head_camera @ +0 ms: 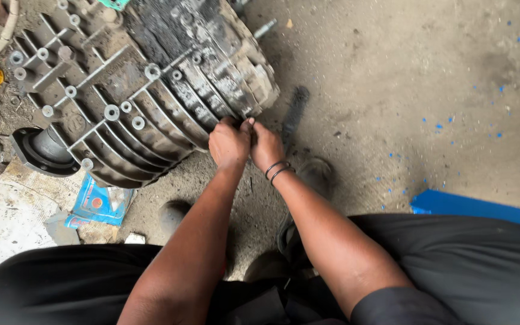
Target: The person is cleaning a large, dirty engine block using a wire brush. They scrub the surface of the engine casing, focusing on removing grime and residue from the metal. The person holds the engine steady with one hand while scrubbing with the other.
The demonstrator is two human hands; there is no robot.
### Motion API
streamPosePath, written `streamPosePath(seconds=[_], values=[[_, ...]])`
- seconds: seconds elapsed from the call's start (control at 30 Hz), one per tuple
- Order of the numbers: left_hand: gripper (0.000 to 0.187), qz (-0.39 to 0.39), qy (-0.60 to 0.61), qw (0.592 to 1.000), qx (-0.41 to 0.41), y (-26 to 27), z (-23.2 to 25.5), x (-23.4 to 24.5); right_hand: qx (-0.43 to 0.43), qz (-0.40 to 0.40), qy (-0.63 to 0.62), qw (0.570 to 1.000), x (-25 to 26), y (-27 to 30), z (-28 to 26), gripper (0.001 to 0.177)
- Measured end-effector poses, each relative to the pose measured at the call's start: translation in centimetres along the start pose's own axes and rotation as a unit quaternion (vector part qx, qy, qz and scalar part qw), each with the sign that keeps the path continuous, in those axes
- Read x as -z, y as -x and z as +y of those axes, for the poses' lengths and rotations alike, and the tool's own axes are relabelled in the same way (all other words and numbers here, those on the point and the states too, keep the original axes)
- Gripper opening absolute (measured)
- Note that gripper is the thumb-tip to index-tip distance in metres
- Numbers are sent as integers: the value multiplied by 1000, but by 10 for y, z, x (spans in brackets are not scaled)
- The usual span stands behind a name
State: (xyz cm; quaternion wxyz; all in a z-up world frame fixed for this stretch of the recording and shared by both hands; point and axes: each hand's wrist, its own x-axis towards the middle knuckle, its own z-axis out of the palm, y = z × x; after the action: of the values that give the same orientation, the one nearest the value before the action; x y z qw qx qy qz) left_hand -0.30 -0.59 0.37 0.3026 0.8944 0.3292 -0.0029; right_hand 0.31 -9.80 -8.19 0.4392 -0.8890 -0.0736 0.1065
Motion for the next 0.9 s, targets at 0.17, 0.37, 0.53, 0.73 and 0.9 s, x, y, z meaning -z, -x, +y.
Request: streamPosePath(seconds=[0.17,0.37,0.53,0.73,0.9], values=[[43,-34,17,999,32,4,5,8,-33,-10,-14,999,14,8,-10,24],[42,-18,25,999,16,0,1,6,-25,-28,55,998,17,2,-22,19],[42,-62,40,995,70,-2,5,6,-10,-43,14,999,17,-2,-17,19],[39,-27,30,997,65,-1,8,4,41,1,1,999,8,-3,-8,23],[37,-10,34,998,54,-1,11,3,38,15,-3,999,5,-1,-9,28]])
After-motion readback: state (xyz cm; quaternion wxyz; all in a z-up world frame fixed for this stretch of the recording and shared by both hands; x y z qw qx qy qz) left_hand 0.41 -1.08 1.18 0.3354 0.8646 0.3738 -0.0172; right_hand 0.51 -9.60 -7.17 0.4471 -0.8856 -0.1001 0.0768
